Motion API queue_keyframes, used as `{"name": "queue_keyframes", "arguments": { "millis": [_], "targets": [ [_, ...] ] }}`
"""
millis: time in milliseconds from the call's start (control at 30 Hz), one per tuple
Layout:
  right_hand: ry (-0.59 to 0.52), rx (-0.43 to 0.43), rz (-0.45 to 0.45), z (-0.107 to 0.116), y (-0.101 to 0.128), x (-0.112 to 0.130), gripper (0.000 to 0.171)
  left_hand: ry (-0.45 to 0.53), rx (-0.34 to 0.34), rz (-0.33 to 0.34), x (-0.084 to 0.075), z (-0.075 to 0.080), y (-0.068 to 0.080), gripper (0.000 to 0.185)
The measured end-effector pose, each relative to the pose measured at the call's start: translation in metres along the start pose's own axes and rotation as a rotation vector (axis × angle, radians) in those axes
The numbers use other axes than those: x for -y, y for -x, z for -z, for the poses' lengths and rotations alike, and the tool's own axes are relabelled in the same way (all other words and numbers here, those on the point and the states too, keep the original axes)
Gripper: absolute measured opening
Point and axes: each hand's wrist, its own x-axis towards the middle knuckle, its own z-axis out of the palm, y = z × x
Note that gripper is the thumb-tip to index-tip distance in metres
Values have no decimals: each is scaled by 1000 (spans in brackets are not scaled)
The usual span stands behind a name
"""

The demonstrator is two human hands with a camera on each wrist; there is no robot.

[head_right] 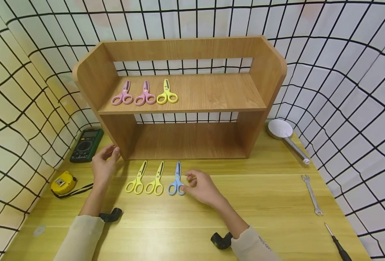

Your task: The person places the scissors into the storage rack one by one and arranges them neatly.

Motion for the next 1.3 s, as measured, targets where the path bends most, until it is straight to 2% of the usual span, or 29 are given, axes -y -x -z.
{"name": "queue_keyframes", "arguments": {
  "millis": [167, 333, 500, 600, 700, 900, 1033, 1133, 1300],
  "targets": [
    [23, -8, -25, -7, -2, -6, 51, 17, 1, 5, 0, -1, 0, 35],
    [100, 5, -9, -14, -6, -7, 51, 18, -12, 3, -1, 0, 0, 34],
    [204, -14, 2, -18, -7, -5, 43, 7, -22, 3, 1, 0, 0, 33],
    [219, -29, -16, -19, -6, -2, 38, 0, -18, 1, 1, -1, 0, 33],
    [176, -40, -29, -18, -5, 0, 36, 4, -10, -5, 1, -1, 0, 34],
    [-12, 4, 0, -10, -4, -2, 36, 17, -25, -19, 1, 0, -1, 32],
    [-57, 21, 6, -1, 2, 0, 35, 23, -22, -21, 2, 0, 0, 32],
    [-78, 14, 21, 10, 8, 9, 35, 24, -20, -13, 2, 0, 0, 33],
    [-105, -16, 87, 35, 24, 41, 37, 20, -16, -10, 2, 1, 0, 33]
  ]
}}
